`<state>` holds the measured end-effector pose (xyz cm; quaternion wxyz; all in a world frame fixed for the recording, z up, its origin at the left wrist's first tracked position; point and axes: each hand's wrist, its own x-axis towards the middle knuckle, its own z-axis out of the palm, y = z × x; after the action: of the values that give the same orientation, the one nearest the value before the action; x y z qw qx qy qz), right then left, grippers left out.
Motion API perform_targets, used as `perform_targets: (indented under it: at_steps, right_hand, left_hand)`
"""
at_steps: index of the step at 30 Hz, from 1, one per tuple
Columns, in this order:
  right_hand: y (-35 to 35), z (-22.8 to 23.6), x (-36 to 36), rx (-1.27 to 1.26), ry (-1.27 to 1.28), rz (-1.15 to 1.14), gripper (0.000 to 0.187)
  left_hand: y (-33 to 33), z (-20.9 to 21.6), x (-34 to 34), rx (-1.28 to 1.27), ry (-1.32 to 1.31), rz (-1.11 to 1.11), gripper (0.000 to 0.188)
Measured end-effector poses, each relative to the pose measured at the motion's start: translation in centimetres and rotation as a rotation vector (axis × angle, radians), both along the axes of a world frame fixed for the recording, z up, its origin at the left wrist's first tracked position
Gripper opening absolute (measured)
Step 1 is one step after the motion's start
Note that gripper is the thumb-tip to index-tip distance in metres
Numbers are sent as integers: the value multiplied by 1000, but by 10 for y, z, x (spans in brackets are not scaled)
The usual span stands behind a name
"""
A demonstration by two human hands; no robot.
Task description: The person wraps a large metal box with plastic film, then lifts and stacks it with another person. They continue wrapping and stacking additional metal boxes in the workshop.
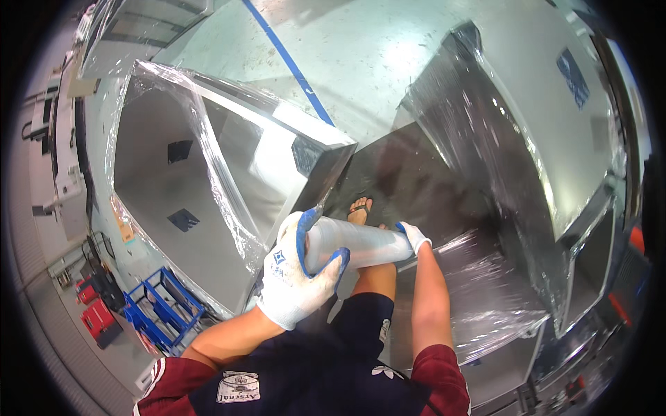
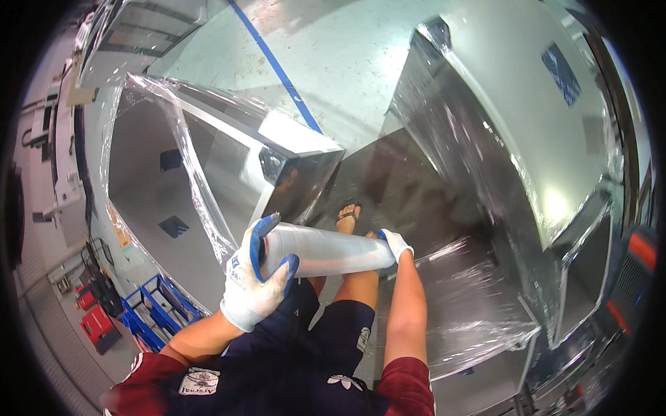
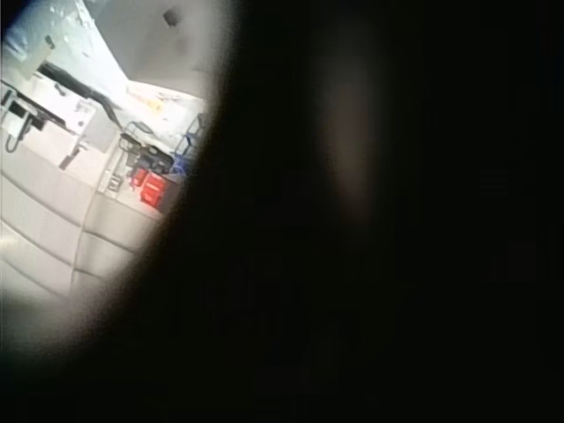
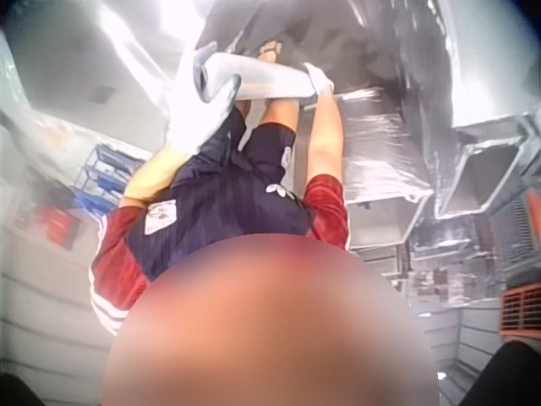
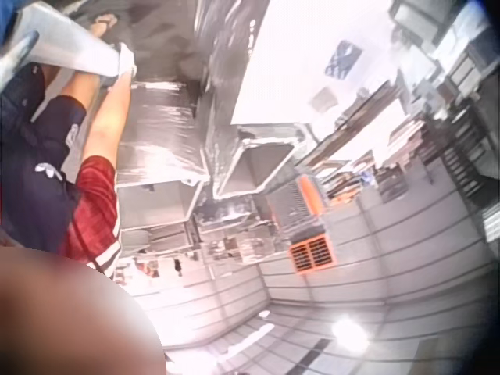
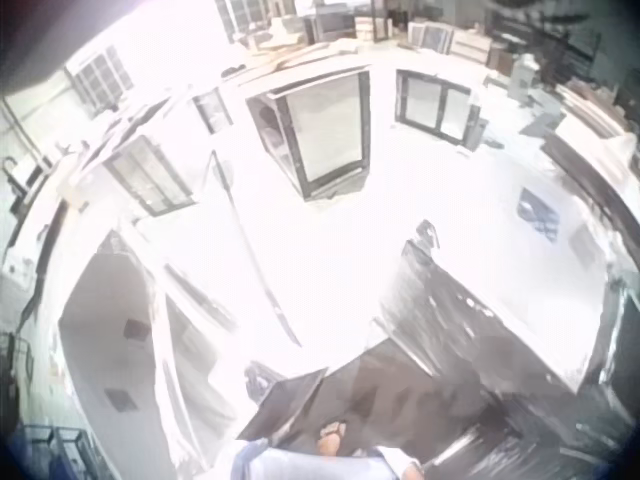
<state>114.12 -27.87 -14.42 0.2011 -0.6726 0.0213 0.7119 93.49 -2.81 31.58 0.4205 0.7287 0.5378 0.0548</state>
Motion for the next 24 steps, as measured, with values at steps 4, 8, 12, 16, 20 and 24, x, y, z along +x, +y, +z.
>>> perform_targets:
  at_steps: [4,8,12,16,20,24]
  right_hand:
    - [91,34,47,-31,79,222,54]
    - [191,38,96,46,31,396,60]
    - [270,3,120,-49,-15,532,73]
    - [312,-43,97,165,-361,1090,86]
    - [347,-70,99,165,-305,1304,74]
    - [393,-51,121,-230,75,1121,62]
  left_hand:
    - [47,19,28,-11,25,173,65]
    - [88,37,56,20,-55,335,66]
    - [110,64,86,-8,14,366,68]
    - [129,78,102,-5,-75,458,69]
    - [139,87,98,-2,-151,587,76]
    - [152,72,83,88,27,530,85]
